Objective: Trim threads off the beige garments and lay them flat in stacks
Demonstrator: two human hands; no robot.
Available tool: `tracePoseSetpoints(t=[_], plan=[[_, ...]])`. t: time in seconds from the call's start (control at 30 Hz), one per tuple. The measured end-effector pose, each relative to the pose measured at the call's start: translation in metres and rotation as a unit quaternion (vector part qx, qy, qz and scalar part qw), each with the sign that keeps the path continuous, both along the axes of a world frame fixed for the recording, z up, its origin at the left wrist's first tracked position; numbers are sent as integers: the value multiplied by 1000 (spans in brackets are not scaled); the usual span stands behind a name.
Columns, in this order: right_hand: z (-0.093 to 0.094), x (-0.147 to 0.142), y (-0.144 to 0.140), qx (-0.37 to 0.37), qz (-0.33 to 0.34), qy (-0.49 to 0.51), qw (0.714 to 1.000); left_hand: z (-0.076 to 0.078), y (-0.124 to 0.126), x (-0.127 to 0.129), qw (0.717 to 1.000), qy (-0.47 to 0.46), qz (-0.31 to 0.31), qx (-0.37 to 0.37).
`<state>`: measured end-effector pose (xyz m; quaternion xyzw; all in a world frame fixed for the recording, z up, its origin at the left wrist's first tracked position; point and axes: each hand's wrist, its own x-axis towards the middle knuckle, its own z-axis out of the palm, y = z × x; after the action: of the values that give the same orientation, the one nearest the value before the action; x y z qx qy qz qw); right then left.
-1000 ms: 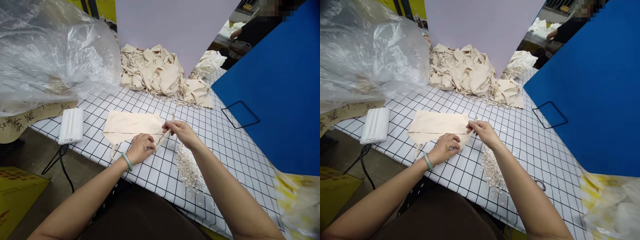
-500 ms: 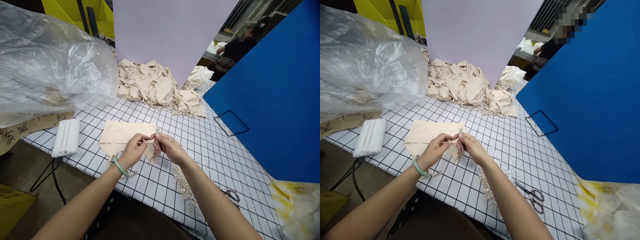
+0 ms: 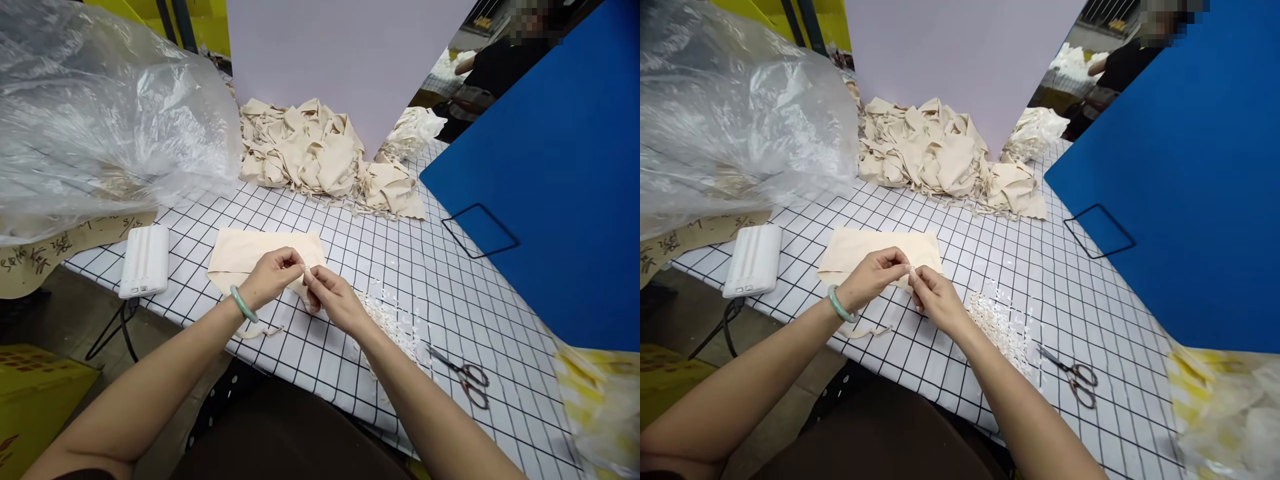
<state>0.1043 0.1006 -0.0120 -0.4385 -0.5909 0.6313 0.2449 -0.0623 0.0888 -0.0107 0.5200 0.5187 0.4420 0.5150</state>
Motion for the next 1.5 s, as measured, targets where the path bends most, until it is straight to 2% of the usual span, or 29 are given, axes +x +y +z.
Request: tracePoseSetpoints(t=[0.1, 0.2, 0.27, 0.37, 0.43, 0.53, 0.63, 0.73, 1.27, 1.5], plan=[[-5, 1, 3, -22, -48, -5, 999, -12, 8, -5, 989, 120, -2, 88], [-16, 2, 9, -76, -79, -18, 994, -33, 17, -13, 930, 311, -49, 187], [-25, 1, 12, -85, -78, -24, 993, -45, 21, -18, 887, 401, -101, 207], [-33, -3, 13, -100, -71, -23, 992, -54, 27, -23, 860, 444, -136, 209], [-35, -8, 14, -133, -74, -17, 988, -56, 30, -24, 865, 434, -133, 213], [-35, -16, 15, -187, -92, -14, 978, -57, 34, -27, 896, 380, -107, 203], [-34, -23, 18, -215, -107, -9, 971, -57, 36, -29, 931, 315, -88, 160], [-33, -27, 20, -229, -122, -3, 966, -56, 36, -29, 948, 285, -70, 123], [-30, -39, 25, -235, -169, 12, 957, -60, 33, -25, 954, 266, -35, 135], [-30, -41, 26, -239, -166, 15, 957, -59, 33, -26, 950, 268, -53, 153]])
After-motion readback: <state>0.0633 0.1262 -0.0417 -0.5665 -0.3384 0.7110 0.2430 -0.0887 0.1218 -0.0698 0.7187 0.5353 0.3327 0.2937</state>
